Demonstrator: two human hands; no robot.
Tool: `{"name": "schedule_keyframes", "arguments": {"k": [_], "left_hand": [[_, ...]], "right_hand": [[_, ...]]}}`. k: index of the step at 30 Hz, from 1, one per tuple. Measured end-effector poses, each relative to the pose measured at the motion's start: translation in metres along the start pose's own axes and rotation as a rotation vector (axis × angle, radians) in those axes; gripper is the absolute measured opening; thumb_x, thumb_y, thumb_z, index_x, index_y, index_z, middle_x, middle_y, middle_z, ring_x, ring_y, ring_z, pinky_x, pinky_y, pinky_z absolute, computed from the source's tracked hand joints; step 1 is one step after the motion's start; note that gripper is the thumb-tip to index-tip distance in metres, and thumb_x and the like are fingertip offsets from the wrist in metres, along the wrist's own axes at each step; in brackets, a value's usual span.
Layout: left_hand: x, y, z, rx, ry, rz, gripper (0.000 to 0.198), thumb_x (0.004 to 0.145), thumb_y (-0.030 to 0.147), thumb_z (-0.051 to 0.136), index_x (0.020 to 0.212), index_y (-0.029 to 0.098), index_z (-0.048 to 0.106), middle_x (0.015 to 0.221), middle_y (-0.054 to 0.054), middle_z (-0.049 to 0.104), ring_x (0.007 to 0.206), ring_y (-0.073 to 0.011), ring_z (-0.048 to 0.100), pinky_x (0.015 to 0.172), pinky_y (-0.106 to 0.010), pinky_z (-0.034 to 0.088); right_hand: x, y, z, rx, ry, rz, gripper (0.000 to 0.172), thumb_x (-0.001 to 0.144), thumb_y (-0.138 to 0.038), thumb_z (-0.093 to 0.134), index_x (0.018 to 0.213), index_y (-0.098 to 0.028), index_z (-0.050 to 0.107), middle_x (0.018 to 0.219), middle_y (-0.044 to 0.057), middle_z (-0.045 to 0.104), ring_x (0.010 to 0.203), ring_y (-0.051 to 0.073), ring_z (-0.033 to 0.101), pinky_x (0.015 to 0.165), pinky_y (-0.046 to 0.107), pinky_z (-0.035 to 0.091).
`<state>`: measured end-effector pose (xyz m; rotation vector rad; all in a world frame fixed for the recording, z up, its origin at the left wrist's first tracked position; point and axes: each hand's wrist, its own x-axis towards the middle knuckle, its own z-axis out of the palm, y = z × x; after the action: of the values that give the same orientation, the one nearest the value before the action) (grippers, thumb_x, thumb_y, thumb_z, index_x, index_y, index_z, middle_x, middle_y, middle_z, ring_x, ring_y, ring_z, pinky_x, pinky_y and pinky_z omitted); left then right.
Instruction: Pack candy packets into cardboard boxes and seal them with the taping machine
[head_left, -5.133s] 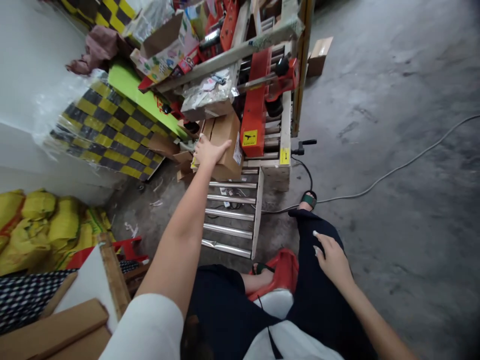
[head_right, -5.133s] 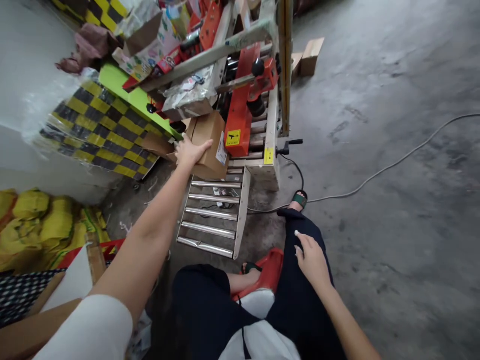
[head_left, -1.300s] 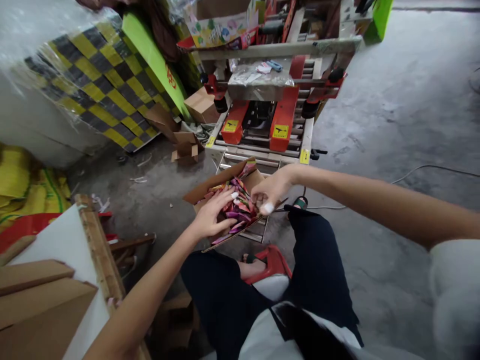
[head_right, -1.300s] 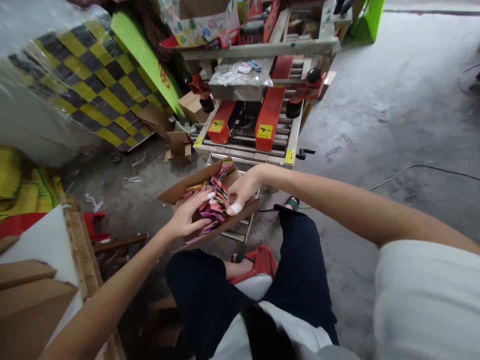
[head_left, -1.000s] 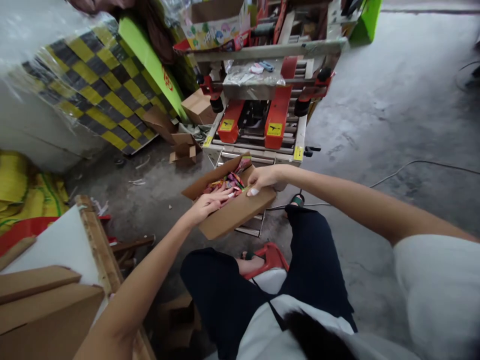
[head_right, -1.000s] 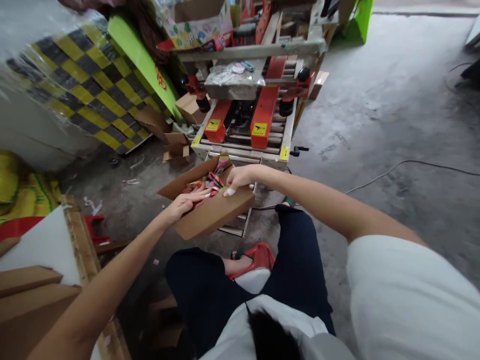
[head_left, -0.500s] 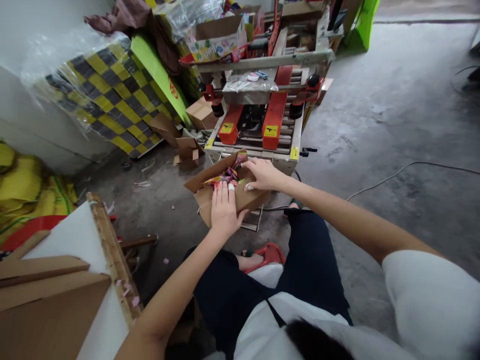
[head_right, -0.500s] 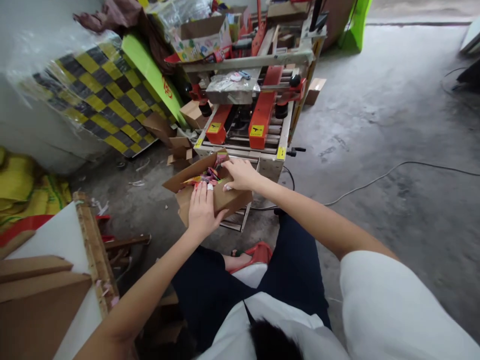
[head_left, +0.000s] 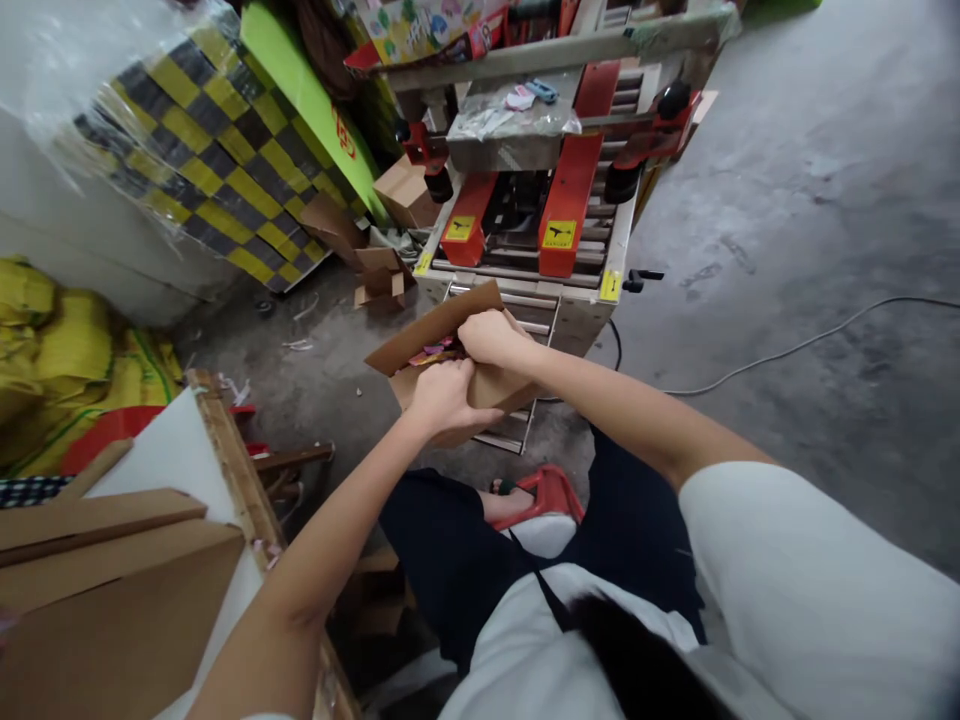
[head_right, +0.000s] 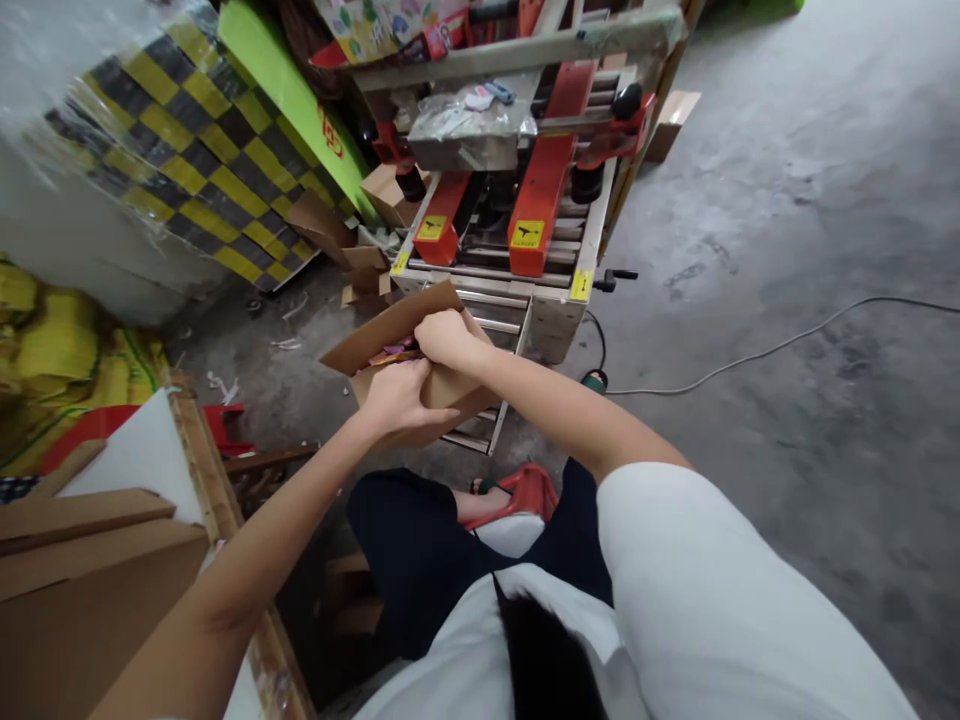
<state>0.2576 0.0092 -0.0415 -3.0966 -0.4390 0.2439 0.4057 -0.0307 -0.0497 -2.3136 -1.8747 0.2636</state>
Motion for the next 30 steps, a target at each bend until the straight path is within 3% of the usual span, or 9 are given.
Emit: {"name": "schedule_keyframes", "arguments": {"k": [7,14,18,20,22,27,30], "left_hand": [[0.003,-0.007,0.006,-0.092,-0.028,0.025,0.071,0.068,0.077,0.073,0.103,0.016,0.065,0.110,-0.016,0.075,0.100,-0.0369,0.071,0.087,-0.045,0.054],[0.002,-0.011,0.017,-0.192,0.021,0.021,0.075,0.066,0.073,0.077,0.111,0.014,0.065,0.113,-0.016,0.072,0.103,-0.0371,0.068,0.092,-0.047,0.054],[-0.003,-0.007,0.026,-0.135,0.259,0.027,0.082,0.067,0.071,0.079,0.123,0.013,0.062,0.128,-0.019,0.064,0.121,-0.0380,0.060,0.107,-0.048,0.046],[-0.005,-0.006,0.031,-0.058,0.405,-0.098,0.091,0.071,0.073,0.076,0.135,0.011,0.056,0.139,-0.023,0.057,0.132,-0.0418,0.052,0.114,-0.054,0.038],[-0.005,-0.006,0.037,-0.003,0.451,-0.205,0.096,0.077,0.074,0.071,0.143,0.007,0.049,0.144,-0.027,0.053,0.135,-0.0440,0.048,0.116,-0.057,0.035],[-0.002,-0.010,0.038,0.022,0.302,-0.129,0.080,0.090,0.072,0.056,0.137,0.008,0.053,0.134,-0.023,0.061,0.125,-0.0380,0.056,0.112,-0.048,0.041],[0.004,-0.014,0.029,0.047,0.212,-0.091,0.068,0.094,0.072,0.048,0.123,0.012,0.060,0.122,-0.019,0.067,0.117,-0.0352,0.060,0.108,-0.046,0.044]], "right_hand": [[-0.011,0.003,0.012,0.034,0.057,0.005,0.035,0.097,-0.012,0.047,0.110,-0.007,0.079,0.103,0.023,0.078,0.097,0.030,0.076,0.088,0.037,0.056],[-0.032,0.002,0.017,0.077,0.330,-0.001,0.038,0.102,-0.032,0.052,0.113,-0.005,0.077,0.113,0.022,0.071,0.116,0.032,0.060,0.100,0.042,0.044],[-0.022,0.005,0.016,0.025,0.361,0.072,0.038,0.101,-0.030,0.052,0.113,-0.006,0.079,0.114,0.022,0.068,0.121,0.035,0.049,0.104,0.047,0.035],[-0.017,0.006,0.016,0.009,0.352,0.094,0.039,0.101,-0.027,0.049,0.113,-0.007,0.080,0.113,0.021,0.069,0.119,0.033,0.049,0.104,0.047,0.034],[-0.016,0.007,0.017,0.005,0.354,0.103,0.039,0.100,-0.030,0.051,0.112,-0.008,0.080,0.113,0.021,0.069,0.118,0.033,0.050,0.104,0.046,0.033],[-0.027,0.011,0.007,0.026,0.346,0.171,0.052,0.096,-0.050,0.060,0.111,-0.004,0.079,0.115,0.022,0.068,0.119,0.035,0.051,0.106,0.048,0.034],[-0.028,0.016,-0.010,0.084,0.461,0.195,0.062,0.098,-0.057,0.057,0.113,0.000,0.075,0.118,0.024,0.064,0.121,0.038,0.050,0.109,0.054,0.032]]}}
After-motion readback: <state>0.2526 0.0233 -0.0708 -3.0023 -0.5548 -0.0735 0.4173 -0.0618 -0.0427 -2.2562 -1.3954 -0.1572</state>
